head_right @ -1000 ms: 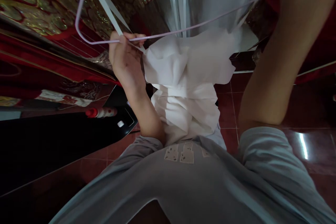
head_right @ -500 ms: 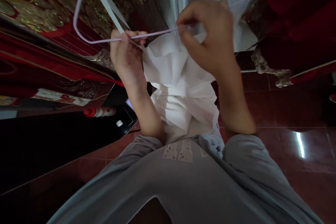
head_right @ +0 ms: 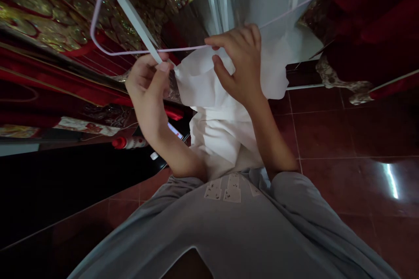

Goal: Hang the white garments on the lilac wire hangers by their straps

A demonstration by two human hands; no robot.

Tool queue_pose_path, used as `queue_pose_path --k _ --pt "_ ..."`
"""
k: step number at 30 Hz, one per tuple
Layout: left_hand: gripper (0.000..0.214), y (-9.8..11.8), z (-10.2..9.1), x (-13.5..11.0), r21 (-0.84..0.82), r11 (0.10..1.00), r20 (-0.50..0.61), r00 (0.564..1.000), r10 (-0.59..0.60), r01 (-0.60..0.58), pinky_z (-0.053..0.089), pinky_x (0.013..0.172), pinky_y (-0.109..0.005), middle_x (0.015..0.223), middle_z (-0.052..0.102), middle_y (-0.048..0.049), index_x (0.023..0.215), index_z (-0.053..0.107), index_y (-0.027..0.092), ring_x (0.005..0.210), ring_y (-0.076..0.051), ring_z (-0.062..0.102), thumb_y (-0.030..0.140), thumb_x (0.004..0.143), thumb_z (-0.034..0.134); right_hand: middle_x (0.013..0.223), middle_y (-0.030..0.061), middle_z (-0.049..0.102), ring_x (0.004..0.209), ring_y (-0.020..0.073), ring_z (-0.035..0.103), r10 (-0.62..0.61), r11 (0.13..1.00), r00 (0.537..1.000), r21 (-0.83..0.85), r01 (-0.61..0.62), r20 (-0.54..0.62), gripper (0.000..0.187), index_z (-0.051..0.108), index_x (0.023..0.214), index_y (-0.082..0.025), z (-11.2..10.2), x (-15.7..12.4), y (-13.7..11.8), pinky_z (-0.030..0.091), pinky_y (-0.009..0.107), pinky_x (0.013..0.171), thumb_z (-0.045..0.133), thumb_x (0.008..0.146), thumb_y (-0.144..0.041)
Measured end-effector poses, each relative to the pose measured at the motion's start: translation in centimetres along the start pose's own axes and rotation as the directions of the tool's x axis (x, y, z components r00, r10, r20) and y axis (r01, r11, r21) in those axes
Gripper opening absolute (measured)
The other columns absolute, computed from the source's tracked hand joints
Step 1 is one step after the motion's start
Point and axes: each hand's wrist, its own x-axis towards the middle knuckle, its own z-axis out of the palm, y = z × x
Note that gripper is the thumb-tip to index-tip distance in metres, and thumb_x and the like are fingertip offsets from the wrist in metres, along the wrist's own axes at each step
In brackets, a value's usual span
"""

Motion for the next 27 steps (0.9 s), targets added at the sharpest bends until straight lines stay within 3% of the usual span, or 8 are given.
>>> queue_pose_path --k 4,7,10,14,17,21,25,27 --pt "0.013 2.8 0.1 0.0 -0.05 0.993 0.064 0.993 -0.1 0.103 0.03 0.052 -0.035 0.098 0.072 -0.0081 0.099 0.083 0.026 0.054 -0.016 0.046 0.033 0.102 0.073 0.107 0.0059 0.069 0.116 0.0288 0.059 -0.015 0.999 1.0 -0.044 0.015 -0.002 0.032 0.063 0.119 -0.04 0.2 0.1 0.4 0.032 0.06 0.124 0.038 0.101 -0.048" --pt "0.042 5.3 0.9 2.0 -0.249 0.943 0.121 0.974 -0.194 0.219 0.026 0.045 -0.034 0.104 0.075 -0.0059 0.096 0.083 0.024 0.047 -0.014 0.042 0.023 0.115 0.045 0.109 0.0056 0.07 0.117 0.0279 0.06 -0.01 0.996 1.0 -0.085 0.012 0.017 0.034 0.064 0.119 -0.039 0.1 0.4 0.5 0.033 0.059 0.125 0.036 0.102 -0.049" --pt "0.072 7.4 1.3 4.7 -0.374 0.845 0.205 0.923 -0.326 0.382 0.038 0.047 -0.028 0.127 0.072 -0.0038 0.102 0.077 0.013 0.08 -0.018 0.067 0.031 0.119 0.01 0.11 0.0041 0.071 0.115 0.0274 0.061 0.003 0.997 1.0 -0.077 -0.001 0.031 0.032 0.064 0.118 -0.041 -0.1 0.5 0.4 0.034 0.059 0.124 0.037 0.101 -0.045" --pt "0.082 7.5 -0.4 6.9 -0.547 0.779 0.128 0.95 -0.283 0.306 0.055 0.101 -0.033 0.134 0.072 -0.0094 0.139 0.066 0.01 0.147 -0.03 0.049 0.053 0.113 0.001 0.112 0.0022 0.071 0.117 0.0256 0.06 -0.013 0.999 0.999 -0.033 0.015 0.051 0.031 0.062 0.122 -0.04 -0.3 0.5 0.3 0.031 0.056 0.127 0.04 0.099 -0.042" --pt "0.08 5.9 -2.2 6.7 -0.575 0.787 -0.01 0.959 -0.282 0.225 0.052 0.112 -0.035 0.136 0.072 -0.0071 0.139 0.066 0.01 0.157 -0.028 0.036 0.052 0.115 0.002 0.112 0.0014 0.071 0.116 0.0246 0.06 -0.055 0.998 0.998 -0.008 0.056 0.039 0.031 0.061 0.122 -0.039 -0.2 0.6 0.5 0.033 0.054 0.125 0.041 0.098 -0.041" --pt "0.056 2.7 -2.9 4.8 -0.385 0.917 -0.214 0.957 -0.198 0.104 0.058 0.064 -0.029 0.141 0.069 -0.0002 0.108 0.077 0.019 0.145 -0.03 0.051 0.032 0.119 0.024 0.111 0.0018 0.071 0.116 0.0254 0.06 -0.055 0.998 0.997 -0.008 0.056 0.044 0.031 0.061 0.122 -0.04 -0.4 0.7 0.9 0.031 0.055 0.126 0.04 0.099 -0.043" --pt "0.033 -0.5 -1.4 3.5 -0.278 0.96 -0.468 0.878 -0.103 -0.035 0.042 0.056 -0.033 0.132 0.073 -0.0021 0.112 0.074 0.022 0.099 -0.024 0.069 0.021 0.115 0.041 0.112 0.0028 0.071 0.117 0.0256 0.059 -0.066 0.998 0.997 0.008 0.066 0.036 0.032 0.062 0.123 -0.04 -0.6 0.4 1.2 0.029 0.055 0.127 0.04 0.1 -0.047" --pt "0.031 -1.2 -0.2 3.1 -0.283 0.959 -0.471 0.872 -0.131 -0.008 0.035 0.051 -0.031 0.125 0.075 -0.0021 0.11 0.074 0.022 0.071 -0.016 0.063 0.015 0.113 0.043 0.113 0.0031 0.071 0.118 0.0266 0.059 -0.066 0.998 0.997 0.018 0.065 0.042 0.034 0.062 0.124 -0.041 -0.4 0.2 1.2 0.03 0.056 0.126 0.04 0.1 -0.049"
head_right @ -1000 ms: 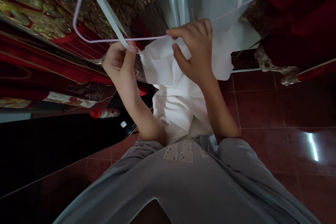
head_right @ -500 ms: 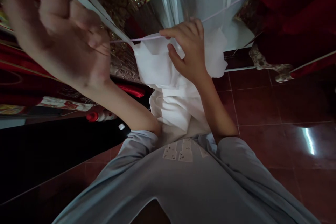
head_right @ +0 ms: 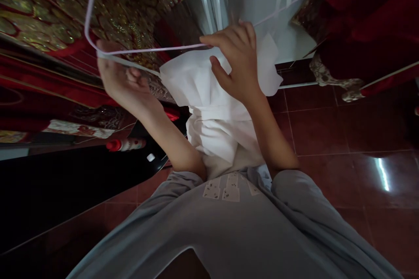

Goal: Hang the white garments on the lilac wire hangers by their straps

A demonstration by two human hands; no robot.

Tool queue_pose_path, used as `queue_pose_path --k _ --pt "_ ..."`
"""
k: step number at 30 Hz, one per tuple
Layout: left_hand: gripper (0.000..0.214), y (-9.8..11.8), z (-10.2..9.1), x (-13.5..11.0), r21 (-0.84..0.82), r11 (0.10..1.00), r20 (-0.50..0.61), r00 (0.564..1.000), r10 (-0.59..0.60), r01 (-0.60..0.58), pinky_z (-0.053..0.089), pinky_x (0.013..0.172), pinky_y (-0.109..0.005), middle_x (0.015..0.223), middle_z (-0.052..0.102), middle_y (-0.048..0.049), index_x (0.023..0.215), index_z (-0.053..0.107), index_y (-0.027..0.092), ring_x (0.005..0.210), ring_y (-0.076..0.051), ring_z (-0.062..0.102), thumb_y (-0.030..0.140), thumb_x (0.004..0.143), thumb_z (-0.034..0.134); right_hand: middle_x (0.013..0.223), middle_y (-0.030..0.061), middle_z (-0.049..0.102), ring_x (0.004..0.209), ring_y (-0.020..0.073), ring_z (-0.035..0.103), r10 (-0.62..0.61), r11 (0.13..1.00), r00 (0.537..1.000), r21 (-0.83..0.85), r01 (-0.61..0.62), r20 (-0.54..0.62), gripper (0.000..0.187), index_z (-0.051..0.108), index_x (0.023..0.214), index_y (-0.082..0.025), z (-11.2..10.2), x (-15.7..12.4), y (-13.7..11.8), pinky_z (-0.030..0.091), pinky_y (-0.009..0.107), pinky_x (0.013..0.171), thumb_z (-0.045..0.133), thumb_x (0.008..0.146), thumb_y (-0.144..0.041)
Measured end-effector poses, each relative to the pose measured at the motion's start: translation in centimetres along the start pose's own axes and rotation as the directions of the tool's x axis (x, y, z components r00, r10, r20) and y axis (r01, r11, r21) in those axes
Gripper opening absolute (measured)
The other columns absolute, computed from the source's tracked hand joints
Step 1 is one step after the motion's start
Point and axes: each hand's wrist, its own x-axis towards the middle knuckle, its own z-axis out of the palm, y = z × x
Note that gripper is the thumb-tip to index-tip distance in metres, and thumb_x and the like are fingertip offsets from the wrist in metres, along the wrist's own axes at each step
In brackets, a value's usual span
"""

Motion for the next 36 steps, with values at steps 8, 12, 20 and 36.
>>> queue_pose_path --k 8,12,20,36 --pt "0.038 -0.7 3.0 -2.8 -0.084 0.971 0.343 0.921 -0.184 0.225 0.024 0.044 -0.023 0.092 0.076 -0.0104 0.092 0.063 0.012 0.046 -0.008 0.04 0.008 0.116 0.034 0.117 0.0001 0.074 0.113 0.0249 0.063 -0.044 0.999 0.994 -0.029 0.042 -0.102 0.034 0.067 0.124 -0.039 0.4 -0.1 -0.8 0.043 0.052 0.112 0.04 0.104 -0.046" --pt "0.038 -1.2 2.8 -2.7 -0.089 0.982 0.396 0.911 -0.119 0.167 0.021 0.045 -0.022 0.087 0.074 -0.0061 0.089 0.057 0.014 0.044 -0.007 0.032 0.009 0.117 0.032 0.128 0.0006 0.073 0.119 0.0225 0.066 -0.115 0.989 0.992 0.091 0.118 -0.044 0.035 0.067 0.128 -0.032 -1.1 0.1 -1.1 0.046 0.051 0.113 0.045 0.105 -0.044" --pt "0.035 -1.1 3.1 -2.9 -0.175 0.965 0.428 0.897 -0.105 0.197 0.015 0.043 -0.02 0.087 0.072 -0.0071 0.089 0.052 0.014 0.041 -0.006 0.024 0.01 0.116 0.03 0.12 -0.002 0.07 0.071 0.0059 0.062 0.063 0.909 0.875 0.389 0.148 -0.48 0.028 0.072 0.123 -0.032 -5.8 2.3 5.8 0.046 0.022 0.058 0.072 0.096 -0.038" --pt "0.029 -1.6 2.6 -2.8 -0.143 0.98 0.47 0.881 -0.057 0.14 0.017 0.045 -0.02 0.091 0.069 -0.0063 0.09 0.049 0.016 0.043 -0.007 0.021 0.011 0.115 0.034 0.06 -0.0074 0.05 0.04 0.0034 0.036 0.319 0.86 0.906 0.486 -0.154 -0.277 0.03 0.064 0.084 -0.023 -7.9 4.3 4.5 0.014 0.024 0.034 0.091 0.073 -0.022"
